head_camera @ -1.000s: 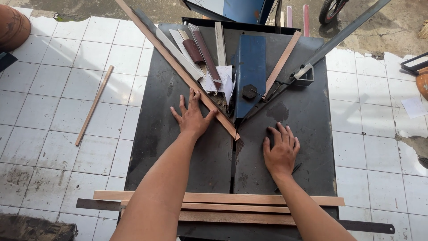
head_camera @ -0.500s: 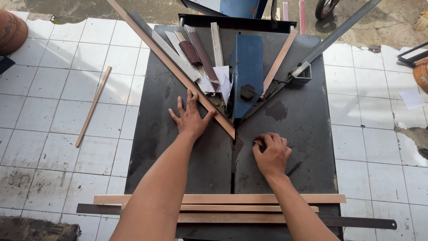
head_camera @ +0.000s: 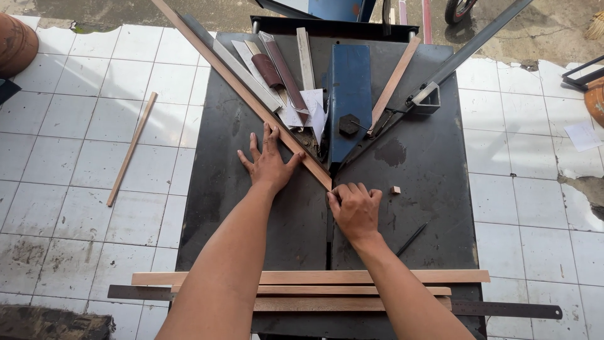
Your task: Measuring wood strips with a ruler and pencil, then cutting them to size using a manual miter guillotine.
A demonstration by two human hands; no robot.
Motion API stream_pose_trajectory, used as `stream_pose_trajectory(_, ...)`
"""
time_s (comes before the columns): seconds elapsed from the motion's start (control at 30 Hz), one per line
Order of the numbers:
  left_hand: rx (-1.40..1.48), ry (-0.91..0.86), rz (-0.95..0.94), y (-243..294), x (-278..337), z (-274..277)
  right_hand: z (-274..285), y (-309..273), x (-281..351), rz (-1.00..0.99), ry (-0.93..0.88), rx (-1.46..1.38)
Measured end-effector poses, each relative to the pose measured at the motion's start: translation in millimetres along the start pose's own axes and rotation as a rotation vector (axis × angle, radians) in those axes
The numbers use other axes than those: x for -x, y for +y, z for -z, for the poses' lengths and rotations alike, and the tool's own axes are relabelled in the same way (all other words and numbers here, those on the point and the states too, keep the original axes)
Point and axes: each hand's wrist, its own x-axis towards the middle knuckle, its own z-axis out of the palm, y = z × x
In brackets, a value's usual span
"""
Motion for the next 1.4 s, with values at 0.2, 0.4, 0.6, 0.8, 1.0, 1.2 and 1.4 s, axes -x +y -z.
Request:
stream_pose_trajectory(0.2, 0.014, -0.001, 0.001, 0.0, 0.5, 2.4, -13.1, 51.9, 19.7, -0.062, -0.008, -0.008)
stream_pose_trajectory(0.4, 0.027, 0.001, 0.003, 1.1, 2.9, 5.3, 23.4, 60.6, 2.3, -0.277, 0.037, -0.089)
stream_pose_trajectory(0.6, 0.041, 0.012, 0.004, 2.3, 3.5, 5.3, 13.5, 59.2, 6.4, -0.272, 0.027, -0.026)
stream_pose_trajectory(0.8, 0.035, 0.018, 0.012, 1.4, 0.7, 1.6, 3.2, 64.8, 10.5, -0.273, -0.008, -0.100)
stream_pose_trajectory(1.0, 0.055, 0.028, 0.021, 3.9, -0.9, 5.7, 17.8, 57.1, -0.6, -0.261, -0.007, -0.106)
stream_pose_trajectory(1.2, 0.049, 0.039, 0.025, 8.8, -12.7, 8.8, 12.0, 62.3, -13.8, -0.278, -0.022, -0.113)
stream_pose_trajectory(1.4, 0.031, 0.048, 0.034, 11.5, -32.0, 8.3, -3.5, 71.4, -29.6, -0.291, -0.019, -0.081)
